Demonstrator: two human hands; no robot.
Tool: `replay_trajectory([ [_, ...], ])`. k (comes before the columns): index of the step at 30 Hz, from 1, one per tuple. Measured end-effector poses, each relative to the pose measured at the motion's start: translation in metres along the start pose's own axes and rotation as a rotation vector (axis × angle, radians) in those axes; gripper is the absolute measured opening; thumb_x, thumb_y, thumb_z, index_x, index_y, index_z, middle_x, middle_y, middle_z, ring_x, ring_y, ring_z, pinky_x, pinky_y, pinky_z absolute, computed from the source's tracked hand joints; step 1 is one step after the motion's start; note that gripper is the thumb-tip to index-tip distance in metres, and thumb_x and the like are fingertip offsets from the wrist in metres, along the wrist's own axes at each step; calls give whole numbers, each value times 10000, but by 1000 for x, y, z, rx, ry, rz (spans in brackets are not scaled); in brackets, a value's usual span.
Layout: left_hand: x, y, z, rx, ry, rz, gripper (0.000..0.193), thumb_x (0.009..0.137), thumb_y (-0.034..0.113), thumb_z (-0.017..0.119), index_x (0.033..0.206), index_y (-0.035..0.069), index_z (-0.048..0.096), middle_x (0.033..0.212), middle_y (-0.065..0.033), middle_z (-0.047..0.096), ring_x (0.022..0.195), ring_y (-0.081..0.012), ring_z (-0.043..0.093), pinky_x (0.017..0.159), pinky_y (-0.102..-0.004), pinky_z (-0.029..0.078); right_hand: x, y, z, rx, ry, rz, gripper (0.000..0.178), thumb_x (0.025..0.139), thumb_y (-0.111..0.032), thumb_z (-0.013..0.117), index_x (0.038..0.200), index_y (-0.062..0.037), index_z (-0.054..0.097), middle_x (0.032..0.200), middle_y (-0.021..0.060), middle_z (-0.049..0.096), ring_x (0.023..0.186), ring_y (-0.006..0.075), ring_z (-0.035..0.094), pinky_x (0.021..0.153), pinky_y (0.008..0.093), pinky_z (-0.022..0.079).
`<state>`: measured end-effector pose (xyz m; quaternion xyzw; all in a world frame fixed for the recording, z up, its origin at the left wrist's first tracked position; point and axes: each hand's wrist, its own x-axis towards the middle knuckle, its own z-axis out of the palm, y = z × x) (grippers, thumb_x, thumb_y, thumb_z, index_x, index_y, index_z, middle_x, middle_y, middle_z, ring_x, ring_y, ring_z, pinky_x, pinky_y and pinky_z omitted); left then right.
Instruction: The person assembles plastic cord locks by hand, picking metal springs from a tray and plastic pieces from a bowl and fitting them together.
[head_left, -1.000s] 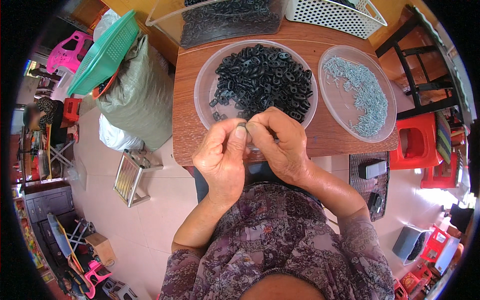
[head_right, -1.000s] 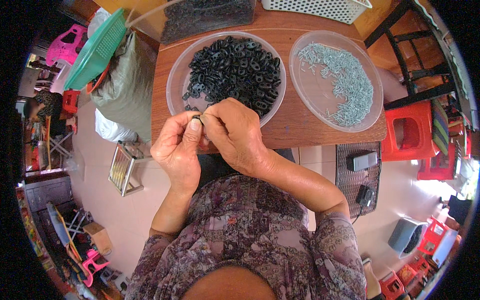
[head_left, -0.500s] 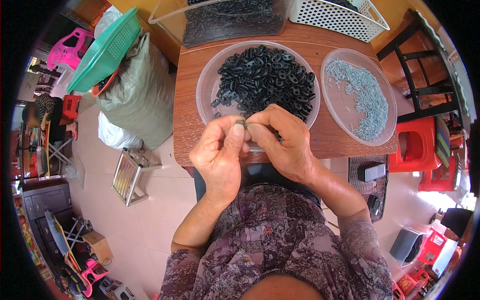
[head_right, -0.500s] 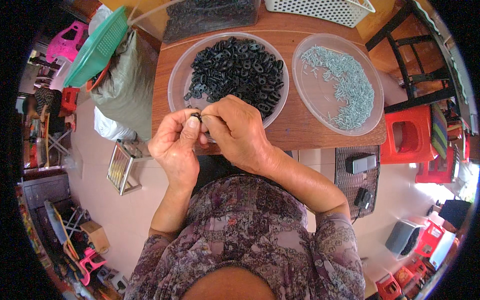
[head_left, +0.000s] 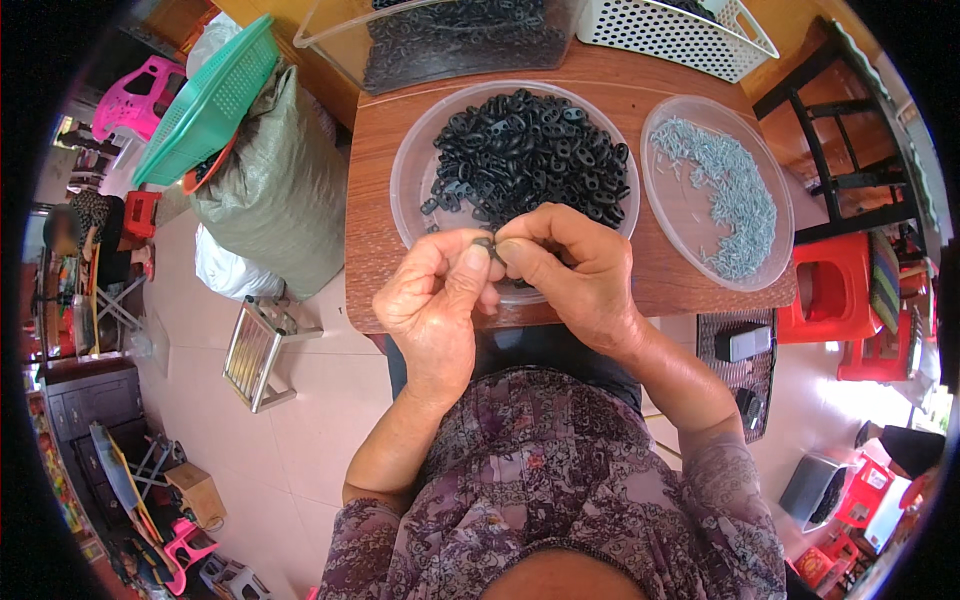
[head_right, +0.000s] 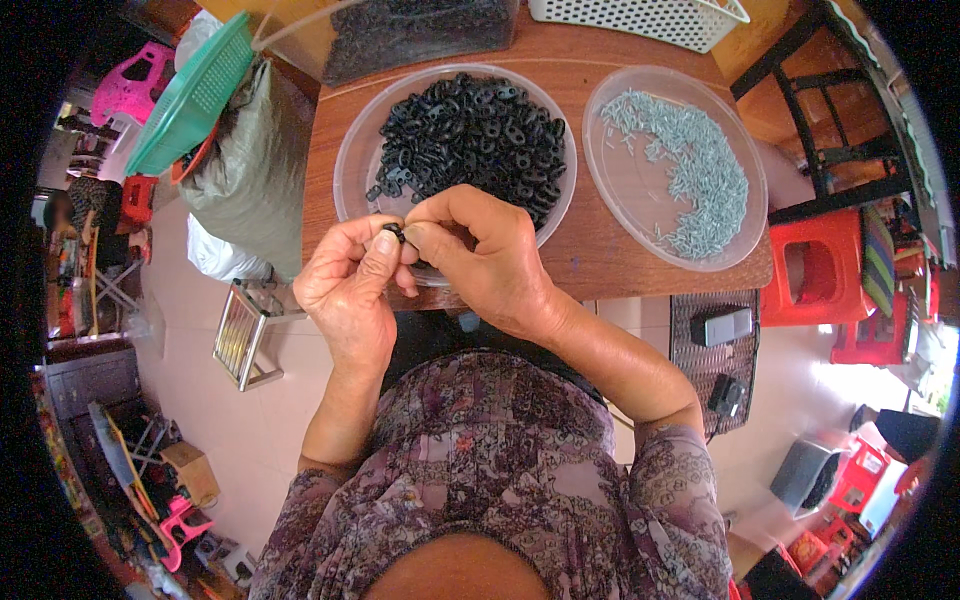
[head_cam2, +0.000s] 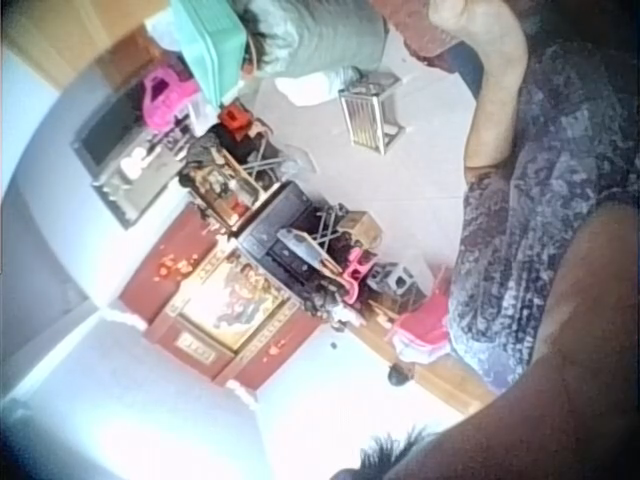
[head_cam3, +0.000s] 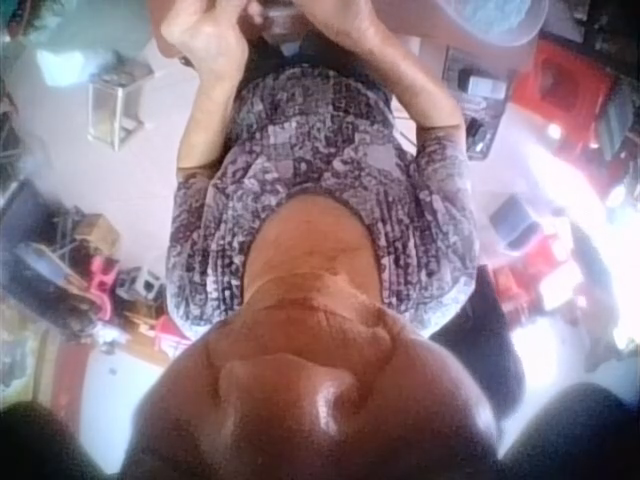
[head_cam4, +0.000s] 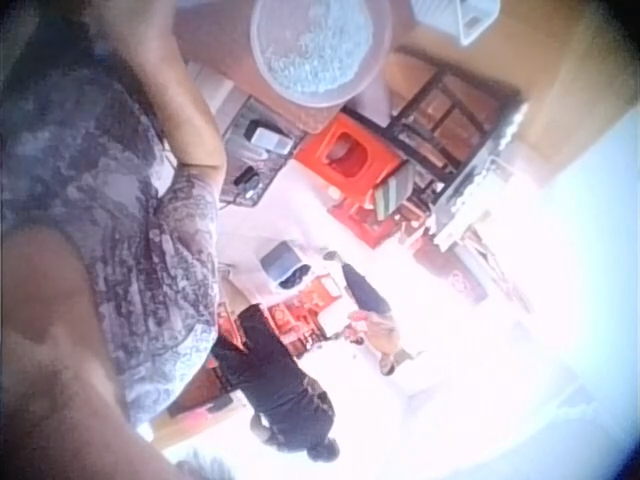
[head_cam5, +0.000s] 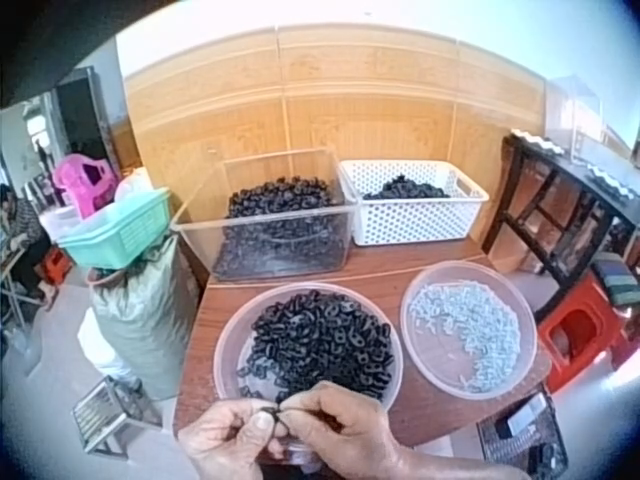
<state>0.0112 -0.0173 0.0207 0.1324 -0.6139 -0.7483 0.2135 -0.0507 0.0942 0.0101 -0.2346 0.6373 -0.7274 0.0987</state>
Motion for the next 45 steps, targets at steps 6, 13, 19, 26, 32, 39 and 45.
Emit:
replay_trajectory([
  [6,-3,-4,2,44,14,47,78,841,40,556,870,-24,591,707,-34,581,535,-52,481,484,-164,391,0,-3,0,-109,-16,2,55,793,-46,583,778,4,567,694,25,568,599,47,514,519,204,427],
  [13,-2,-12,2,89,-2,140,75,845,36,545,856,-28,582,705,-35,577,530,-52,477,477,-166,385,2,11,2,-274,5,-242,59,765,-39,597,750,1,556,649,77,523,568,140,526,495,269,411],
  [19,3,-6,-1,-39,31,22,81,842,26,544,887,-32,579,702,-44,582,525,-59,490,464,-172,396,3,6,3,-138,-15,-141,37,789,-32,573,791,4,566,692,84,557,605,145,537,534,276,427],
  [26,1,-5,-1,-64,33,5,111,842,24,542,932,-36,567,705,-48,584,530,-61,494,473,-172,404,3,5,3,-103,-13,-68,43,783,-31,584,790,11,575,701,59,552,605,104,535,526,240,425],
  [32,-2,-11,3,-70,32,19,97,850,30,535,921,-33,558,711,-40,576,545,-61,493,486,-171,403,5,-10,5,-153,-12,-15,39,752,-15,589,736,-1,557,648,61,529,562,122,511,492,260,411],
  [39,-5,-11,5,-42,47,75,83,863,22,517,898,-50,535,702,-39,555,549,-60,480,496,-170,393,7,12,7,-358,3,-386,82,729,-29,578,736,-37,497,647,108,505,580,284,498,516,367,400],
  [45,-6,-15,7,28,27,156,87,864,18,516,904,-54,541,703,-27,543,566,-54,468,510,-172,384,5,16,4,-420,-19,-436,93,737,-47,583,762,-33,494,681,117,511,609,288,506,541,377,409],
])
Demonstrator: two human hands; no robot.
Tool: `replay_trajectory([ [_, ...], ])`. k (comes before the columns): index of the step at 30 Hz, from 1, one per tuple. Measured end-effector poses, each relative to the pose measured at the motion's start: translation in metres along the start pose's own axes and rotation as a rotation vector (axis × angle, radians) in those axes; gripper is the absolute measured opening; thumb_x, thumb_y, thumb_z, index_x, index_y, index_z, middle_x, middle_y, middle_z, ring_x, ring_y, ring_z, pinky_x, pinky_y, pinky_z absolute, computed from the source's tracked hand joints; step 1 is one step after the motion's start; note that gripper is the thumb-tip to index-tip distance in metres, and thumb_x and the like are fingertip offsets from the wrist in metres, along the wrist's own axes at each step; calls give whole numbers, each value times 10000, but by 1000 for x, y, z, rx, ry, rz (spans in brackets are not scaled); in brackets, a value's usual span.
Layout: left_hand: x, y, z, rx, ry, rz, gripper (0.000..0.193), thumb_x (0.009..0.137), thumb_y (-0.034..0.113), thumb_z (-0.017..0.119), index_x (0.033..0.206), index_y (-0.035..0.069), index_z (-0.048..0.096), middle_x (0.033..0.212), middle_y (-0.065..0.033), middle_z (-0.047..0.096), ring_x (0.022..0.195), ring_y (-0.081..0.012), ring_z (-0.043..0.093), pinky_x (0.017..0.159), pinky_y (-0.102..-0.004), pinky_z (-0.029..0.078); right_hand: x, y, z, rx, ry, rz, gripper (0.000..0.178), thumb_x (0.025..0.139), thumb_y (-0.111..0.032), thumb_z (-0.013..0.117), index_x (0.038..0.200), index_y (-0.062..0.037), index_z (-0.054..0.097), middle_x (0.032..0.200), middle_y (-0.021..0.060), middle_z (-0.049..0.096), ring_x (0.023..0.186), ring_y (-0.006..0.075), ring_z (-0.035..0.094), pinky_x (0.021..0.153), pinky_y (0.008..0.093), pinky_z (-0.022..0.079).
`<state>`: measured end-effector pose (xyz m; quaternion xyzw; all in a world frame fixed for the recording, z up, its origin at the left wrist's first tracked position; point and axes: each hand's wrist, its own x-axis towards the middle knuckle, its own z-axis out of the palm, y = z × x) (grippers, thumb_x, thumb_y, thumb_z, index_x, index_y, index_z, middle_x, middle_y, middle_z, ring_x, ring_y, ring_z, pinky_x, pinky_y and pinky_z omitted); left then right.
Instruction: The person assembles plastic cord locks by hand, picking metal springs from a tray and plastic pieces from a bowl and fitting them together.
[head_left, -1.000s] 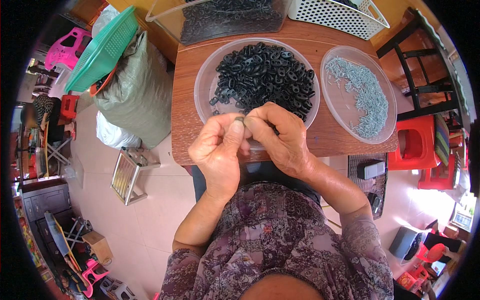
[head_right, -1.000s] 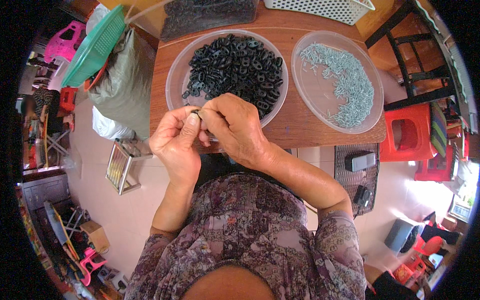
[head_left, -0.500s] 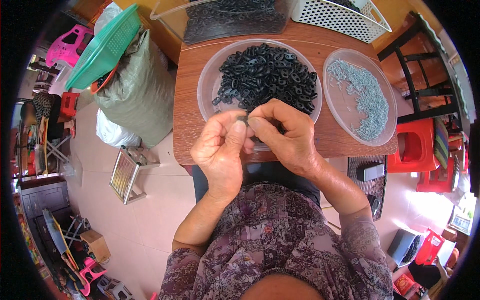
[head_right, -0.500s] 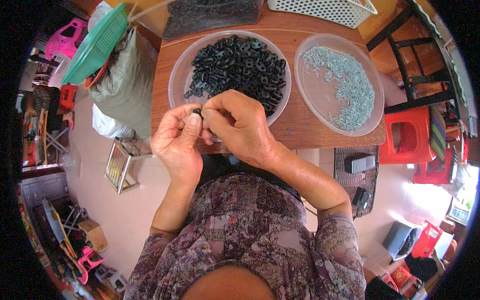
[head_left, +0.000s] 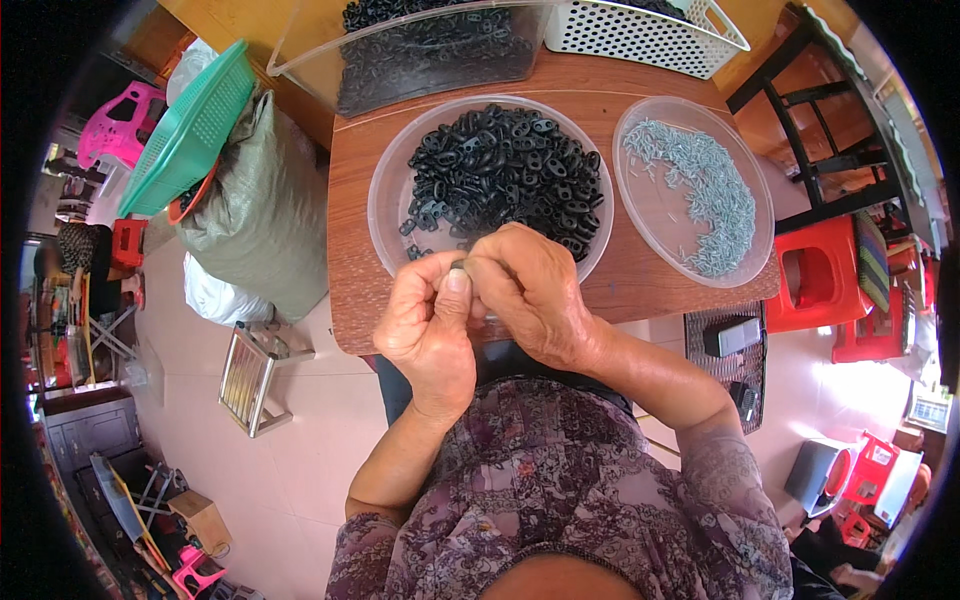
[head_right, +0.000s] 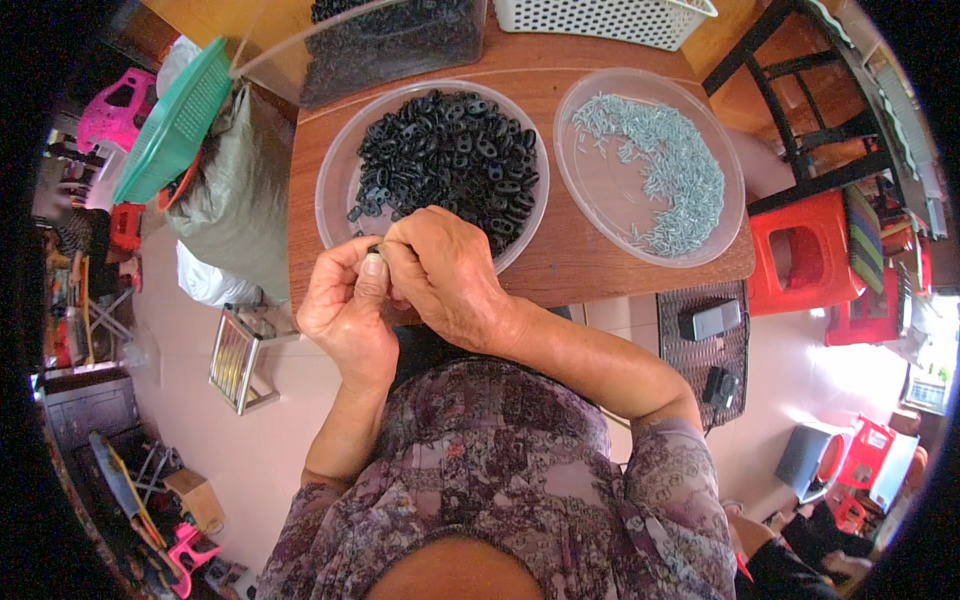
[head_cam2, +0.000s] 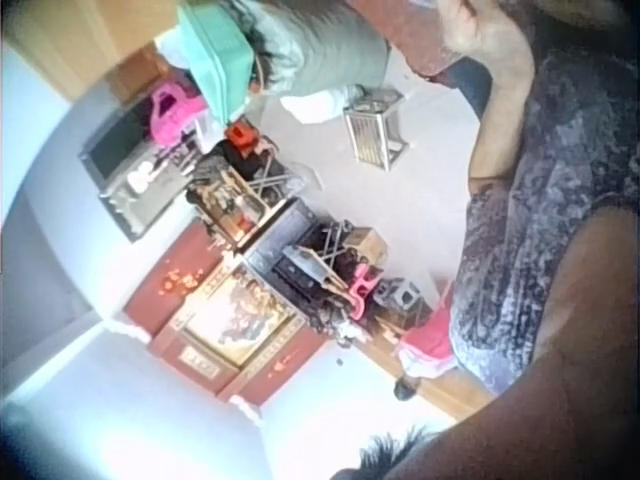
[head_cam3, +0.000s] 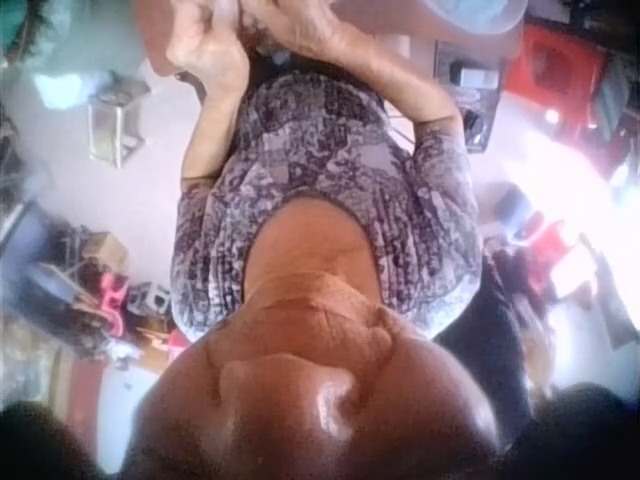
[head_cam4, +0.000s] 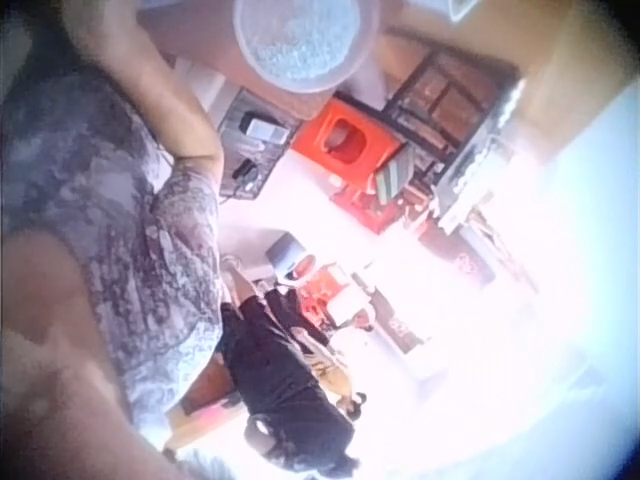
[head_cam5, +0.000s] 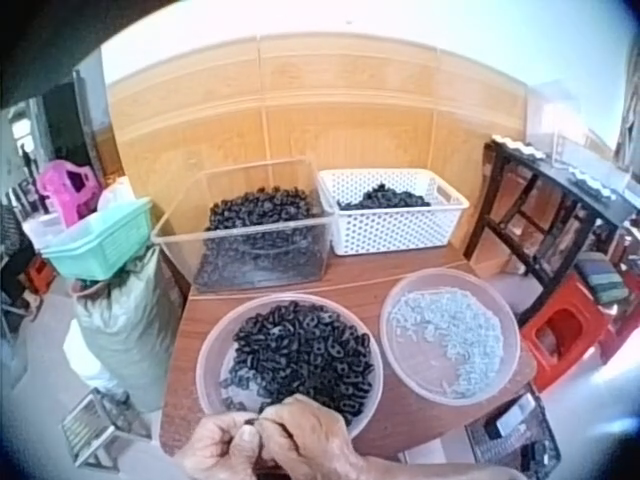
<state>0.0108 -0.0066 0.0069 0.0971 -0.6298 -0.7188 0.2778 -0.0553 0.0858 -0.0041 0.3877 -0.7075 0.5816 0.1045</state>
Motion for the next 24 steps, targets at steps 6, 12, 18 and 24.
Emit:
replay_trajectory([
  [6,4,-2,-4,-28,-39,-117,121,857,28,523,953,-37,557,738,-37,577,575,-59,490,523,-171,402,4,-5,-15,22,-109,140,74,738,-58,603,774,-16,554,717,112,548,649,287,530,581,362,429],
  [12,10,4,-17,-12,42,-142,145,850,40,539,973,-32,567,729,-71,603,563,-75,524,524,-177,431,22,15,-58,-199,31,157,99,728,-48,624,815,-12,593,767,117,582,731,283,558,644,348,443],
  [18,14,-1,-25,-46,84,-77,157,845,57,556,968,-41,560,723,-92,609,554,-92,537,512,-194,449,48,26,-63,-381,-74,-50,103,700,-44,620,798,-25,593,760,128,570,751,308,541,652,368,435],
  [24,11,-4,-23,-62,73,-130,158,841,61,563,966,-36,561,727,-90,609,553,-92,537,515,-192,448,82,44,-35,-597,-225,-290,157,661,-95,659,803,-50,611,742,106,539,780,280,501,679,369,418],
])
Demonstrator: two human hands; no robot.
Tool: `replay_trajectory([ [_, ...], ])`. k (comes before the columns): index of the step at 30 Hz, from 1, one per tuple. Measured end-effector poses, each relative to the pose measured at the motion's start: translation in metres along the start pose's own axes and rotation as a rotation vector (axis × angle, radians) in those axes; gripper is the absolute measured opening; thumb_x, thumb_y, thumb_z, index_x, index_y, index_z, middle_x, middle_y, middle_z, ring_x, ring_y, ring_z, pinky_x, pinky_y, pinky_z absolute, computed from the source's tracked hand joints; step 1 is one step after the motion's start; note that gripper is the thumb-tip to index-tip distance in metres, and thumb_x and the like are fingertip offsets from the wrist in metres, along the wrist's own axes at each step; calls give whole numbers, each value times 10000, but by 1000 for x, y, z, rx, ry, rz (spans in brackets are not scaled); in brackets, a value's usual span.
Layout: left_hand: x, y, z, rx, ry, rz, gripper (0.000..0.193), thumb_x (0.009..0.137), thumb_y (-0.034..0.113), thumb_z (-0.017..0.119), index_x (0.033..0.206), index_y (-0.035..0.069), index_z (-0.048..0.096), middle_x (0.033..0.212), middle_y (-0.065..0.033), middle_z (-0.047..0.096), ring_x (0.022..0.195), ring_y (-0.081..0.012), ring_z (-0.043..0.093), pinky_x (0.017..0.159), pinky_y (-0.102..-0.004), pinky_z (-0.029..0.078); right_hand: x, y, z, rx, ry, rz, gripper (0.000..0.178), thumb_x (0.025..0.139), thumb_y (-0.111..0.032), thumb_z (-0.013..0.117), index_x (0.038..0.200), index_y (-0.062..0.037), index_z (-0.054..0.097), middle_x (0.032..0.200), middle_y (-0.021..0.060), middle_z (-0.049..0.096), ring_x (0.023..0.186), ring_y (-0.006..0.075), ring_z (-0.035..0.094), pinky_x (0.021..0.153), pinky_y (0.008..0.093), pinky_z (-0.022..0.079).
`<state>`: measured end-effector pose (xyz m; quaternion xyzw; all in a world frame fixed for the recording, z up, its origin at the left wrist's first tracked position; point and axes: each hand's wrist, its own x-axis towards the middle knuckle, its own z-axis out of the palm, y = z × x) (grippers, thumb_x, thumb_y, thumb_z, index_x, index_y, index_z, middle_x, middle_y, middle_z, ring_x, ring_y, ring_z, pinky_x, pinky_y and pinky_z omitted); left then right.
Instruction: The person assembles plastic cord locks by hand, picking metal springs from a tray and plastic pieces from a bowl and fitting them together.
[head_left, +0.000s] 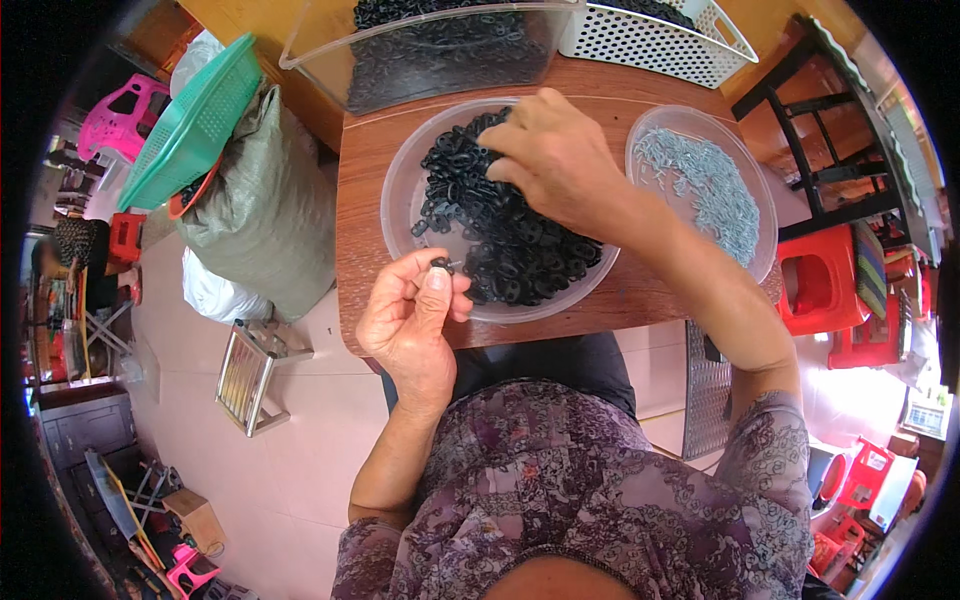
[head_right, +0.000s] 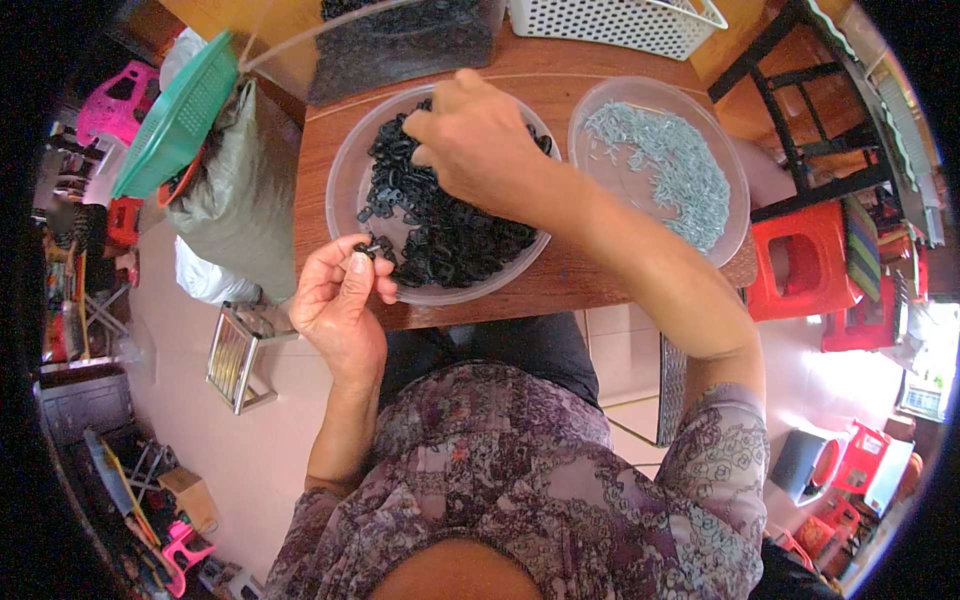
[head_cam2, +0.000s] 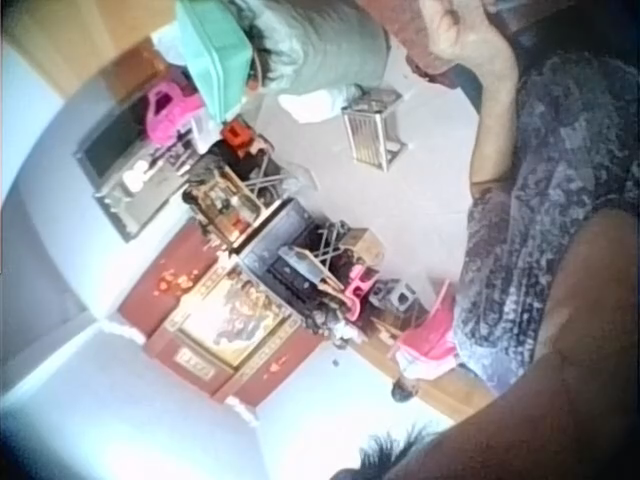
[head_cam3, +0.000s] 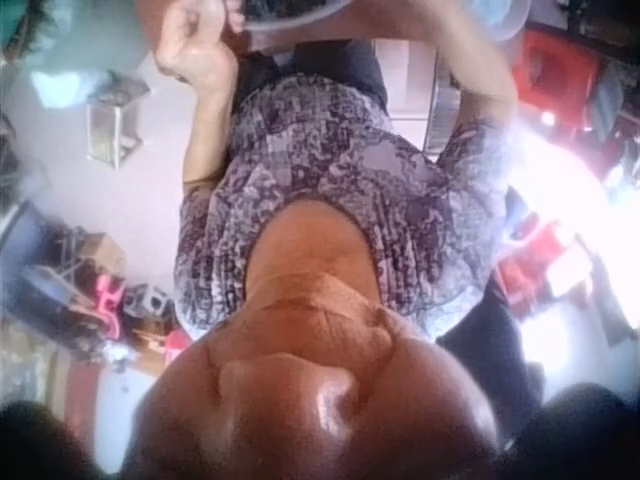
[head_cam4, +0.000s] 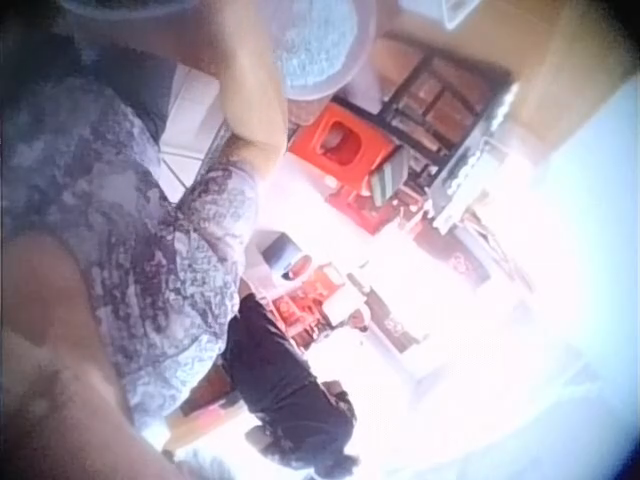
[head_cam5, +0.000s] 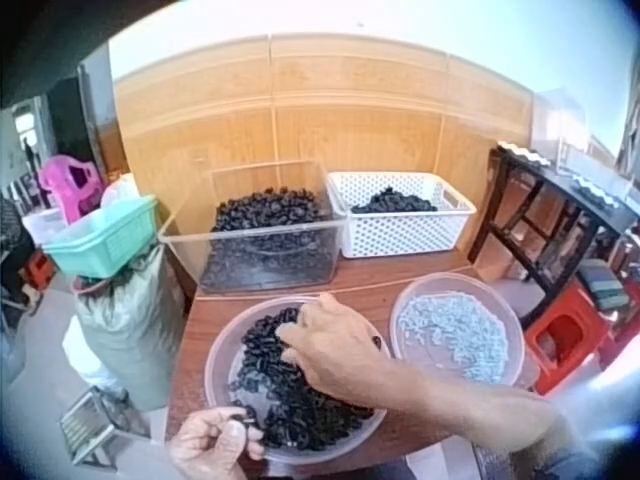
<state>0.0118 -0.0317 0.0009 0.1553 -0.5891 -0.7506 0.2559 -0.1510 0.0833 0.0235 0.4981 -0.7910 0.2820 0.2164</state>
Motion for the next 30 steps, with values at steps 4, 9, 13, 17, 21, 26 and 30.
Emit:
replay_trajectory([
  [4,0,-2,3,-23,-14,-27,157,840,58,564,967,-34,561,729,-88,609,555,-91,537,518,-191,446,9,7,23,-174,-137,-122,129,640,-108,661,745,-43,625,743,99,527,769,262,475,677,338,404],
  [9,1,-2,3,-32,-24,-31,156,837,51,566,967,-34,561,727,-86,609,554,-89,536,521,-185,442,11,7,27,-254,-159,-174,55,645,-95,628,642,-42,616,738,106,528,746,258,468,655,327,394],
  [13,5,0,1,-45,-33,-38,150,839,52,562,961,-36,558,725,-88,609,549,-90,533,521,-185,442,6,3,15,-67,-102,-114,63,647,-70,638,663,-25,598,713,81,521,734,232,485,653,335,401],
  [17,13,9,4,-45,-11,-32,140,851,62,549,955,-31,543,731,-88,606,554,-87,527,516,-188,442,1,-17,-5,512,-99,266,111,668,-107,645,672,-1,611,670,133,561,678,254,552,635,346,438],
  [21,23,8,9,-84,11,14,136,863,78,538,956,-21,525,747,-85,601,574,-81,525,521,-189,442,-10,-35,-6,1102,-129,659,108,723,-76,640,756,26,626,668,29,605,641,72,530,592,221,433],
  [26,24,4,19,52,42,192,123,862,72,536,934,-26,516,744,-46,556,594,-88,528,534,-202,444,-19,-50,0,1310,-153,694,140,799,-114,597,840,17,627,730,10,606,675,45,513,608,184,415],
  [30,22,2,25,103,75,291,119,861,73,544,922,-25,515,755,-32,538,599,-74,503,552,-191,443,-23,-61,3,1223,-132,745,159,817,-143,573,837,4,629,703,7,599,605,36,465,543,182,378],
])
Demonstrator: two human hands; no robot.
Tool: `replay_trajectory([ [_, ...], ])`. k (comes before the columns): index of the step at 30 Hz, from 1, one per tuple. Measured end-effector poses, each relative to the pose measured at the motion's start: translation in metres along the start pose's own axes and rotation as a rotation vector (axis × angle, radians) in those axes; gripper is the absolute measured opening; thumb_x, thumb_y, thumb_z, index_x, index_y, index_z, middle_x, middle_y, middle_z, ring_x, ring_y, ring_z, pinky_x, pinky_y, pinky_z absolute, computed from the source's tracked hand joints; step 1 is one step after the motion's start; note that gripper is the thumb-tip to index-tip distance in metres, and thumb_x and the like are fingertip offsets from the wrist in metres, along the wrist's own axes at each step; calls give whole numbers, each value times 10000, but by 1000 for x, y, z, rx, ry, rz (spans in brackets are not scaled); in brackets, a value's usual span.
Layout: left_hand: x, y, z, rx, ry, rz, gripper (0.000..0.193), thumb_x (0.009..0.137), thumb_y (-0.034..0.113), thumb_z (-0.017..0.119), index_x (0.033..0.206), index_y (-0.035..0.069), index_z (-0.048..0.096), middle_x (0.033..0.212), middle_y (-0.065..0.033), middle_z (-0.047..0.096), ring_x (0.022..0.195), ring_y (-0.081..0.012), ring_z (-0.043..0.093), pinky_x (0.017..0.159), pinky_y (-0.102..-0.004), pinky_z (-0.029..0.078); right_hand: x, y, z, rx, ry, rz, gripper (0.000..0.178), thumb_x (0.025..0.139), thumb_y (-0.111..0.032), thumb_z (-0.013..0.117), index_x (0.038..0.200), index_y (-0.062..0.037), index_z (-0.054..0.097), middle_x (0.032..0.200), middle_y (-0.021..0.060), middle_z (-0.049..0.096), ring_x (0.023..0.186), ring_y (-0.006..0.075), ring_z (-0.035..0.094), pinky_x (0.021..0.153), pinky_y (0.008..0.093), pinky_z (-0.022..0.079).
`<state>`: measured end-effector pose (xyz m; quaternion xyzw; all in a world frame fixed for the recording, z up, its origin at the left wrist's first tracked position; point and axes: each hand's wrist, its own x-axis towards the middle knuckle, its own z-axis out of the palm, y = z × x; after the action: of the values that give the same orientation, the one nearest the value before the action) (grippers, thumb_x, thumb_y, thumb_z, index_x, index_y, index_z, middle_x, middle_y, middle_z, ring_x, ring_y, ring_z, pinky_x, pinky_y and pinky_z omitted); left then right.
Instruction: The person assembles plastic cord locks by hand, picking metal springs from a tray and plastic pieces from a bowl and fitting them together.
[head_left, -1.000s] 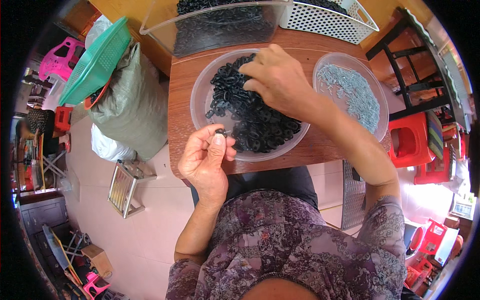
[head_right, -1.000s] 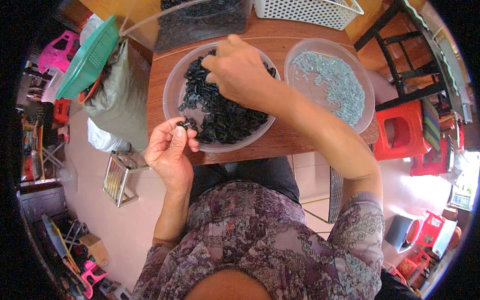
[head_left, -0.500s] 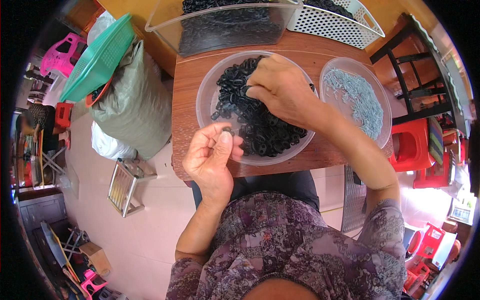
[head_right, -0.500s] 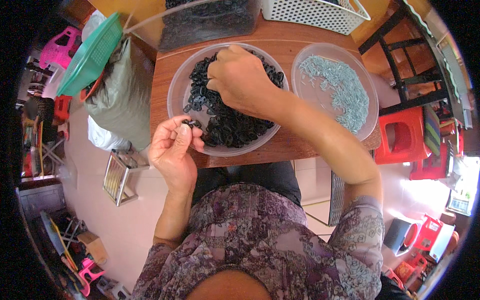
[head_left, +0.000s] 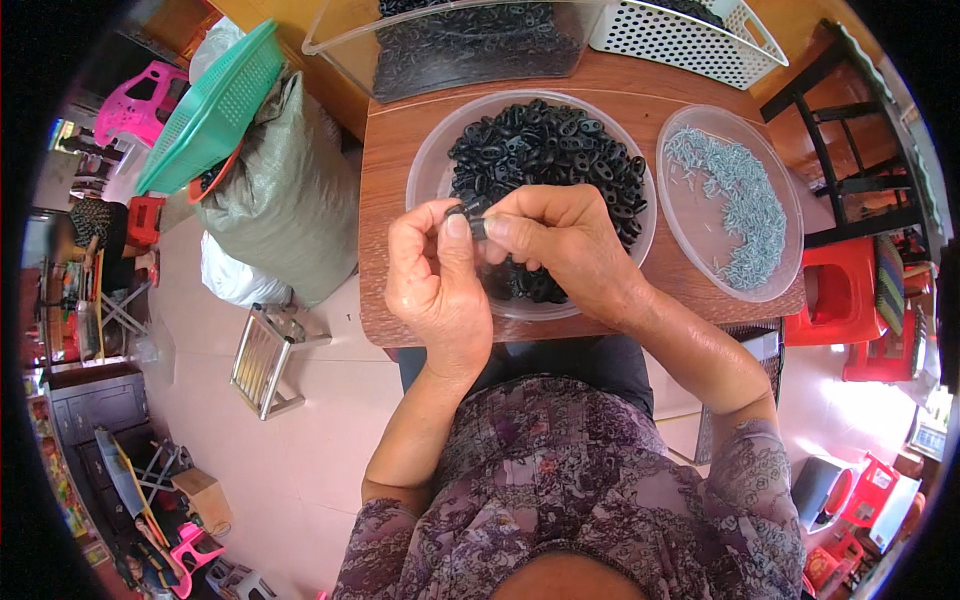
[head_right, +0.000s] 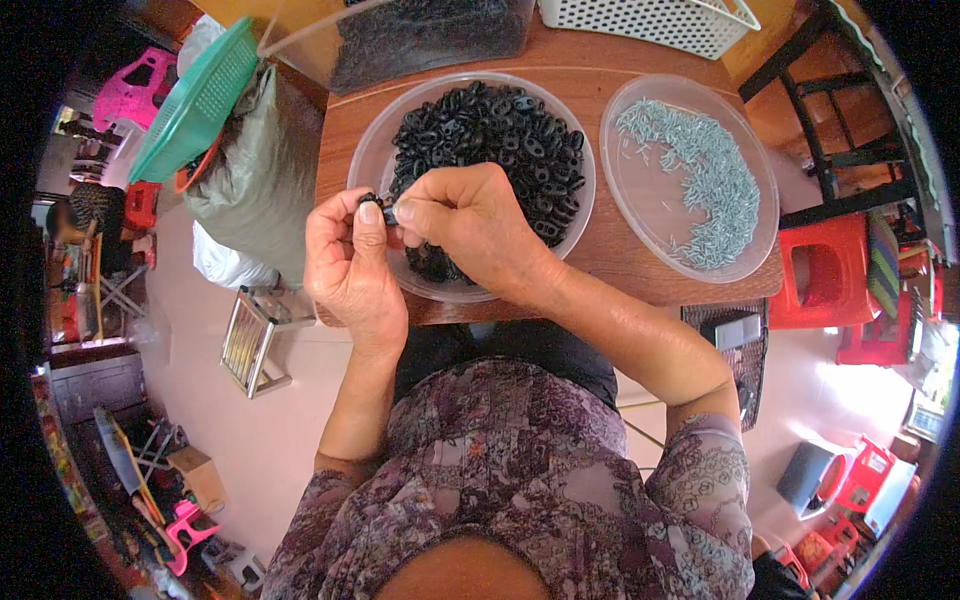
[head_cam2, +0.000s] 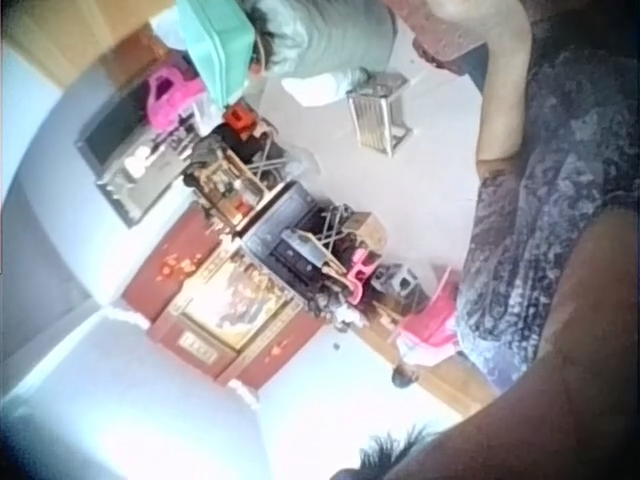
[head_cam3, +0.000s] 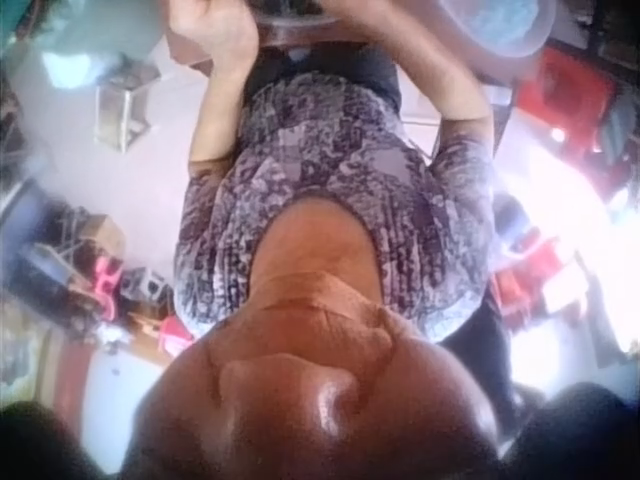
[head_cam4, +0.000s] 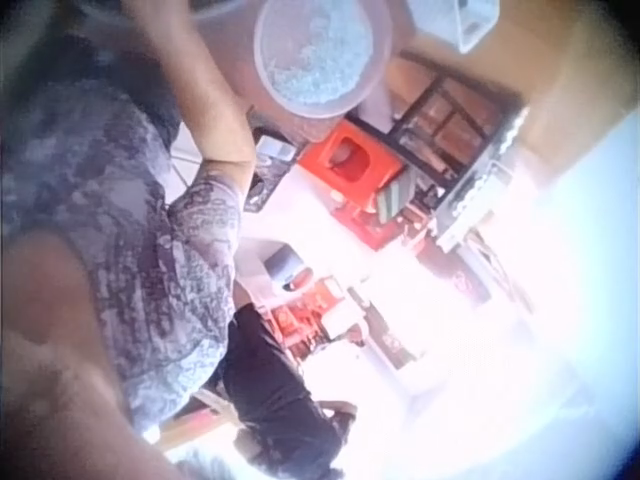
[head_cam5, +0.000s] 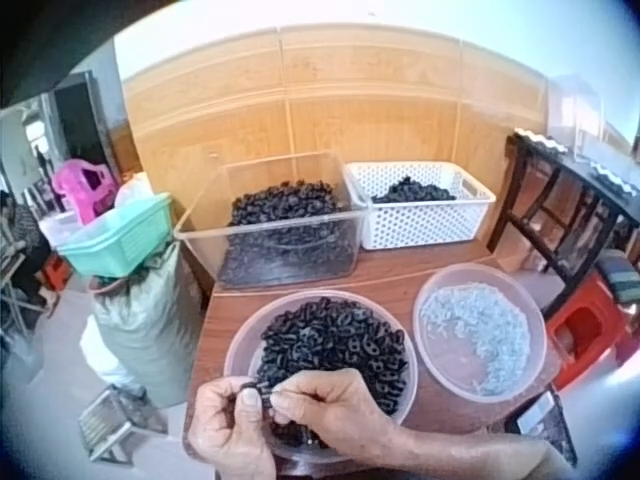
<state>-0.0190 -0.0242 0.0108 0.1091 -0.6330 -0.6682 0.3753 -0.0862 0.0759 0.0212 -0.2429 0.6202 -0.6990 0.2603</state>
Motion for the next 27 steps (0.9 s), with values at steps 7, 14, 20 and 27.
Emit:
replay_trajectory([
  [7,0,-2,-3,23,-5,-43,107,861,67,541,916,-21,517,753,-37,538,600,-75,503,551,-197,446,-4,-2,11,124,118,-1,101,767,-27,550,711,48,588,651,32,591,594,72,523,548,230,434],
  [14,5,-5,-5,-52,13,-101,59,862,26,518,908,-9,529,776,-14,549,625,-40,488,567,-163,418,-6,15,18,-343,305,-448,24,739,-38,579,724,-19,582,661,79,561,623,211,541,568,310,434],
  [20,8,-7,-9,-202,37,-283,70,833,-19,536,902,-23,543,787,-24,559,676,-50,498,630,-170,417,-3,15,11,-712,273,-805,103,667,-66,598,768,-55,581,695,56,521,657,244,492,569,348,431],
  [27,8,-3,-7,-369,51,-481,73,823,-25,552,892,-40,536,808,-52,574,699,-76,530,642,-189,437,-5,16,4,-1008,93,-890,290,632,-86,581,917,-33,580,743,45,435,670,196,444,528,270,408],
])
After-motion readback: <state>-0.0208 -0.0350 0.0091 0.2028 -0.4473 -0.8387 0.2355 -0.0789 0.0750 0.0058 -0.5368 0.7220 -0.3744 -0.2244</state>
